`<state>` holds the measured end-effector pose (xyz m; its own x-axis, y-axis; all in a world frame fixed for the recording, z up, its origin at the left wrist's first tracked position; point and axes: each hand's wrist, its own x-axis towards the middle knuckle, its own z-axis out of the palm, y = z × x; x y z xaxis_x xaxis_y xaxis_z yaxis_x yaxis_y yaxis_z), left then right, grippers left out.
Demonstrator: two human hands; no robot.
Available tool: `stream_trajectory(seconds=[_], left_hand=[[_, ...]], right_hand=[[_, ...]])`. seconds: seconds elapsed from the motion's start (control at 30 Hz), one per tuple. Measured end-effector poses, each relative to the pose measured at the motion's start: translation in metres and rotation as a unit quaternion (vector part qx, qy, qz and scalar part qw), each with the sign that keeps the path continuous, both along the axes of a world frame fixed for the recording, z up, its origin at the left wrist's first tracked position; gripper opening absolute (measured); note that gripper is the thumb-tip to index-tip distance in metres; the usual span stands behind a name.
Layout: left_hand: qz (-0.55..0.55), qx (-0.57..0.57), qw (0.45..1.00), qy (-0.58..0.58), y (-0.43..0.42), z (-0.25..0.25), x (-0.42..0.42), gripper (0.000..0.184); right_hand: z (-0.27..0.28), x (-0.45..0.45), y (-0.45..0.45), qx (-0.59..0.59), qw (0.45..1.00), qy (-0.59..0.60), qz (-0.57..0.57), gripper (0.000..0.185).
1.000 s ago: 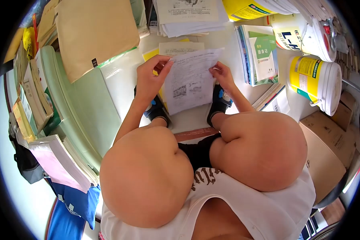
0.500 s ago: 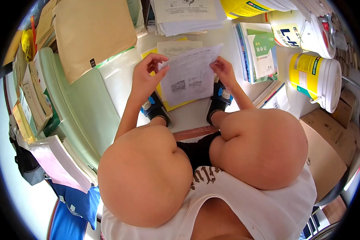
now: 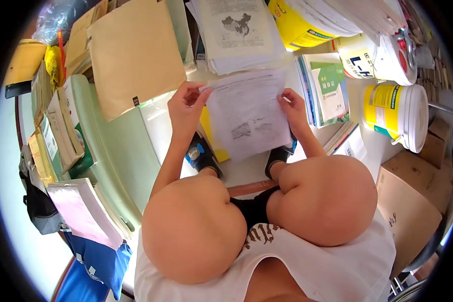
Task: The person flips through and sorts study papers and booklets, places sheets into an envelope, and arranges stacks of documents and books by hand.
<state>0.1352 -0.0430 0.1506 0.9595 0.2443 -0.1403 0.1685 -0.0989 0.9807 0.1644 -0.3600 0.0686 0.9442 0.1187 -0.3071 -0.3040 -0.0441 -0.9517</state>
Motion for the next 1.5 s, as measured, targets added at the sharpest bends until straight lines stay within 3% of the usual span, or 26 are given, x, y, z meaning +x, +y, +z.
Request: stream_trajectory(seconds=[0.03, 0.17, 0.27, 0.33, 0.4, 0.5, 0.53, 0.6, 0.63, 0.7, 0.8, 0.87, 0.93, 1.0, 1.03, 1.1, 1.17, 1.23, 1.27, 1.33, 1.5], left_hand=[[-0.02, -0.054, 0.998, -0.004, -0.001, 0.007, 0.006, 0.03], [-0.116, -0.127, 0.983, 0.057, -0.012, 0.005, 0.013, 0.044], [-0.188, -0.067, 0.971, 0.13, -0.025, 0.016, 0.011, 0.043], [-0.201, -0.034, 0.977, 0.061, -0.027, 0.004, 0.012, 0.04], [-0.171, -0.14, 0.956, 0.194, -0.03, 0.011, 0.013, 0.036], [-0.168, -0.125, 0.962, 0.175, -0.023, -0.007, 0.025, 0.031], [-0.167, -0.125, 0.962, 0.177, -0.023, -0.013, 0.031, 0.031], [-0.134, -0.098, 0.977, 0.133, -0.021, -0.027, 0.053, 0.03], [-0.134, -0.099, 0.977, 0.134, -0.021, -0.034, 0.063, 0.03], [-0.101, -0.115, 0.984, 0.087, -0.022, -0.046, 0.082, 0.032], [-0.039, -0.147, 0.985, 0.082, -0.023, -0.06, 0.097, 0.034], [-0.053, -0.158, 0.985, 0.045, -0.02, -0.076, 0.09, 0.037], [-0.022, -0.151, 0.983, 0.1, -0.025, -0.04, 0.067, 0.036], [-0.068, -0.112, 0.983, 0.129, -0.014, -0.043, 0.039, 0.036], [-0.113, -0.074, 0.978, 0.156, -0.007, -0.047, 0.024, 0.036], [-0.145, -0.027, 0.971, 0.189, 0.006, -0.073, -0.005, 0.037], [-0.177, 0.023, 0.961, 0.212, 0.011, -0.105, -0.032, 0.038], [-0.12, 0.186, 0.967, 0.127, 0.01, -0.133, -0.054, 0.043], [-0.12, 0.183, 0.967, 0.13, 0.006, -0.135, -0.059, 0.043], [-0.101, 0.19, 0.965, 0.151, -0.006, -0.136, -0.063, 0.045], [-0.098, 0.155, 0.97, 0.162, -0.013, -0.163, -0.066, 0.046]], right_hand=[[0.017, 0.005, 0.004, 0.011, 0.999, 0.009, -0.035, 0.012], [0.058, 0.038, 0.014, -0.012, 0.995, -0.047, -0.087, 0.015], [0.069, 0.074, 0.022, -0.102, 0.975, -0.161, -0.113, 0.017], [0.074, 0.102, 0.028, -0.144, 0.965, -0.191, -0.107, 0.019], [0.08, 0.128, 0.043, -0.153, 0.943, -0.263, -0.134, 0.017], [0.095, 0.16, 0.072, -0.158, 0.932, -0.292, -0.147, 0.014], [0.09, 0.173, 0.073, -0.158, 0.932, -0.291, -0.146, 0.014], [0.076, 0.203, 0.074, -0.248, 0.908, -0.339, -0.005, 0.02], [0.072, 0.212, 0.077, -0.248, 0.908, -0.338, -0.005, 0.02], [0.06, 0.228, 0.087, -0.319, 0.841, -0.438, -0.023, 0.028], [0.027, 0.25, 0.092, -0.363, 0.822, -0.439, -0.019, 0.03], [0.017, 0.238, 0.094, -0.378, 0.812, -0.445, -0.008, 0.031], [0.025, 0.218, 0.091, -0.386, 0.799, -0.462, -0.003, 0.031], [0.049, 0.177, 0.089, -0.465, 0.69, -0.555, 0.018, 0.03], [0.048, 0.156, 0.086, -0.465, 0.693, -0.55, 0.022, 0.03], [0.041, 0.111, 0.073, -0.358, 0.762, -0.527, 0.114, 0.027], [0.019, 0.063, 0.061, -0.361, 0.81, -0.429, 0.17, 0.024], [-0.003, 0.028, 0.057, -0.383, 0.859, -0.303, 0.156, 0.021], [-0.029, 0.016, 0.052, -0.384, 0.858, -0.301, 0.159, 0.021], [-0.085, -0.003, 0.038, -0.373, 0.918, -0.097, 0.09, 0.026], [-0.113, -0.019, 0.033, -0.272, 0.958, 0.024, 0.091, 0.036]])
